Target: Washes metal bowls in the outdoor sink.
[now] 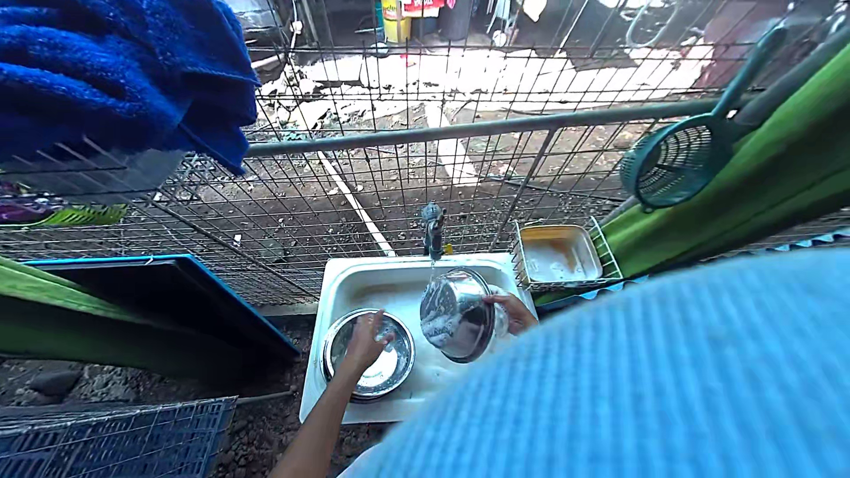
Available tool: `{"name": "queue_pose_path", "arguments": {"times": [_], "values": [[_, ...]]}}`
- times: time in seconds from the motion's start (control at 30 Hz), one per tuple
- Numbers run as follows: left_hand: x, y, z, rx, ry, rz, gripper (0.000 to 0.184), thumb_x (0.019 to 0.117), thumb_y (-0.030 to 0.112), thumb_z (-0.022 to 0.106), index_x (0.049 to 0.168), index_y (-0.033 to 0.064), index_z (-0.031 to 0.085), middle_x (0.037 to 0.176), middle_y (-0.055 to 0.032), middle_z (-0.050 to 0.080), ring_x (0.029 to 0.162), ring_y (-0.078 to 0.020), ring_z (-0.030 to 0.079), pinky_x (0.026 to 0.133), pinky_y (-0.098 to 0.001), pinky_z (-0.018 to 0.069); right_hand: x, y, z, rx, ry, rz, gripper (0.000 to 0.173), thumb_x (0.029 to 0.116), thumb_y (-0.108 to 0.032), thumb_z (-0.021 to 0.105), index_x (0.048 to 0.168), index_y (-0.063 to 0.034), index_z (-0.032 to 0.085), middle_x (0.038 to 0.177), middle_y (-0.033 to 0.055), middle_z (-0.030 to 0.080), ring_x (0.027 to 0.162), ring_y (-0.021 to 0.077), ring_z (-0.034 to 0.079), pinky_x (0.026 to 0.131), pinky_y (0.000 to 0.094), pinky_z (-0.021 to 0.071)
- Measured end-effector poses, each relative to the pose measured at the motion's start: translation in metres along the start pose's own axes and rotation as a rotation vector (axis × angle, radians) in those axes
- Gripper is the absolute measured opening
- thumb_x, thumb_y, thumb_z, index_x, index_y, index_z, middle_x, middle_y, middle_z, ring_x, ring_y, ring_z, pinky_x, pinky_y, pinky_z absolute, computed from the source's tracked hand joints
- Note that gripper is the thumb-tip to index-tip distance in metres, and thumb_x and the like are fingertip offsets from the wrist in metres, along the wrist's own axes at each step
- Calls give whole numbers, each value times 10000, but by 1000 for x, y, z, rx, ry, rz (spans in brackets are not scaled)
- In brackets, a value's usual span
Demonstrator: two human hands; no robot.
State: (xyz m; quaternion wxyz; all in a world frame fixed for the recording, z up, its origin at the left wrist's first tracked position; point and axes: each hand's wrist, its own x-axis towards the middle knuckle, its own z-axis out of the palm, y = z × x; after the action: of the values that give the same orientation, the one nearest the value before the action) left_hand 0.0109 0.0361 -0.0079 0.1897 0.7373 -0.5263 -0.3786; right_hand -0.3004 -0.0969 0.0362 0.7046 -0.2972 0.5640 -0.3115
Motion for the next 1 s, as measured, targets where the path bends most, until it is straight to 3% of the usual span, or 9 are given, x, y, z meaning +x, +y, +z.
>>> {"name": "queue_pose_path", "arguments": {"times": [0.13, 0.27, 0.33, 0.4, 0.53, 0.73, 0.83, 0.9, 1.0], "values": [[5, 56, 47, -655, -265, 163, 778, 975, 246, 598, 1633, 102, 209, 1575, -262, 376, 1364, -383, 486, 1045, -529, 467, 17, 7, 37, 129, 48, 15, 230, 1041, -102, 537, 1248, -7, 564, 937, 82, 657, 765, 123, 636, 688, 305, 558], [35, 64, 83, -930, -18, -83, 685, 1098, 352, 404, 1661, 176, 55, 1616, -276, 281, 1408, -456, 394, 1022, -677, 417, 23, 49, 108, -234, -107, -38, 532, 1090, -428, 467, 1271, 47, 620, 1111, 208, 674, 982, 266, 647, 910, 465, 531], [51, 54, 92, -1120, 156, -243, 603, 1121, 432, 280, 1645, 169, 141, 1524, -217, 447, 1310, -323, 517, 1047, -528, 452, 24, 82, 123, -522, -283, -135, 537, 1122, -364, 394, 1264, 94, 636, 1210, 286, 665, 1139, 366, 639, 1042, 530, 470], [58, 43, 95, -1235, 307, -370, 557, 1120, 455, 249, 1418, 33, 459, 1177, -179, 626, 999, -228, 628, 854, -427, 533, 37, 111, 106, -864, -485, -337, 444, 1102, -262, 439, 1270, 88, 656, 1264, 295, 666, 1236, 403, 624, 1117, 567, 432], [49, 19, 83, -1315, 257, -396, 462, 1122, 319, 359, 1456, 16, 459, 1358, -204, 585, 1183, -267, 597, 1001, -486, 491, 61, 88, 37, -1660, -598, -447, 343, 1016, -170, 574, 1253, 60, 667, 1355, 266, 622, 1341, 431, 527, 1175, 612, 332], [49, 66, 89, -1224, -123, -392, 505, 1127, 410, 274, 1402, 50, 495, 1184, -159, 664, 1014, -230, 660, 873, -420, 554, 85, 75, 54, -1454, -286, -750, 476, 1061, -110, 390, 1508, 37, 463, 1622, 218, 379, 1555, 337, 268, 1293, 493, 159], [62, 53, 89, -1263, 39, -323, 501, 1123, 420, 276, 1267, 39, 568, 1020, -105, 684, 891, -179, 663, 796, -385, 562, 51, 87, 83, -1154, -550, -579, 453, 1092, -194, 431, 1463, 54, 510, 1494, 266, 520, 1425, 366, 480, 1220, 511, 330], [58, 37, 71, -1240, 129, -360, 510, 1122, 415, 311, 1372, 27, 528, 1156, -169, 673, 992, -229, 661, 863, -443, 551, 45, 76, 61, -1378, -735, -443, 401, 1073, -155, 468, 1424, 4, 581, 1497, 188, 555, 1403, 352, 515, 1182, 566, 360], [42, 31, 63, -1165, 118, -330, 486, 1126, 332, 340, 1542, 82, 363, 1313, -201, 616, 1110, -242, 641, 942, -444, 533, 67, 72, 17, -1659, -476, -661, 345, 964, -13, 571, 1291, 54, 658, 1480, 209, 558, 1453, 389, 432, 1238, 602, 248]]}}
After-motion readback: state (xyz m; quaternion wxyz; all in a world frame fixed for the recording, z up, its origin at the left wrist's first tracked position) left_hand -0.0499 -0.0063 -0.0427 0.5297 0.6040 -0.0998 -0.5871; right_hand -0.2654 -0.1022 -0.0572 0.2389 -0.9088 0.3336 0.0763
